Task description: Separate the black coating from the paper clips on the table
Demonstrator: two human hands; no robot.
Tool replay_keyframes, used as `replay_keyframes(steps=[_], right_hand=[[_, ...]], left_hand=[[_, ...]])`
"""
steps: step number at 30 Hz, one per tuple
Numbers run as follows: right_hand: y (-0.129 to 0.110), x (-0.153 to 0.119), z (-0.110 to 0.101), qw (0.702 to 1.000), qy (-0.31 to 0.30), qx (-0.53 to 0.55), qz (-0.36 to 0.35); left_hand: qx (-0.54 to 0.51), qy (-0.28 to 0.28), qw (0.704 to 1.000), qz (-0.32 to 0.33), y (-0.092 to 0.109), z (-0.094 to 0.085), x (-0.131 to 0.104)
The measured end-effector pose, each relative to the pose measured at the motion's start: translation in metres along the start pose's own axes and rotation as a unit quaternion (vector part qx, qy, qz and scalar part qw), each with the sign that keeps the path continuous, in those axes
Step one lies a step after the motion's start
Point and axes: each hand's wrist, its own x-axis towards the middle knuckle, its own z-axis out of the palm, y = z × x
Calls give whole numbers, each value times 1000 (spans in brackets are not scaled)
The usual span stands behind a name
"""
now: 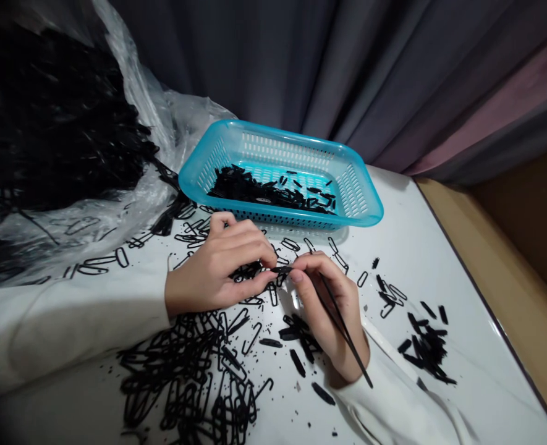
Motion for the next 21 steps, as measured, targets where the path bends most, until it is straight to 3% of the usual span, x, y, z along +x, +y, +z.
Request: replay_keyframes(steps=[5, 10, 14, 18, 21], right_hand=[[2, 0, 1, 999, -17, 26, 2], [-1, 2, 2, 998, -11, 56, 6], [-4, 2, 4, 997, -3, 75, 2], [-2, 2, 4, 995, 13, 97, 6], [0, 6, -1, 993, 21, 112, 13]], left_hand=[[41, 8, 999, 5, 3, -2, 2], [145, -25, 989, 34, 12, -33, 23], [267, -27, 963, -20, -2, -60, 50], [334, -47, 936, -102, -26, -69, 66], [334, -2, 938, -95, -16, -70, 62]])
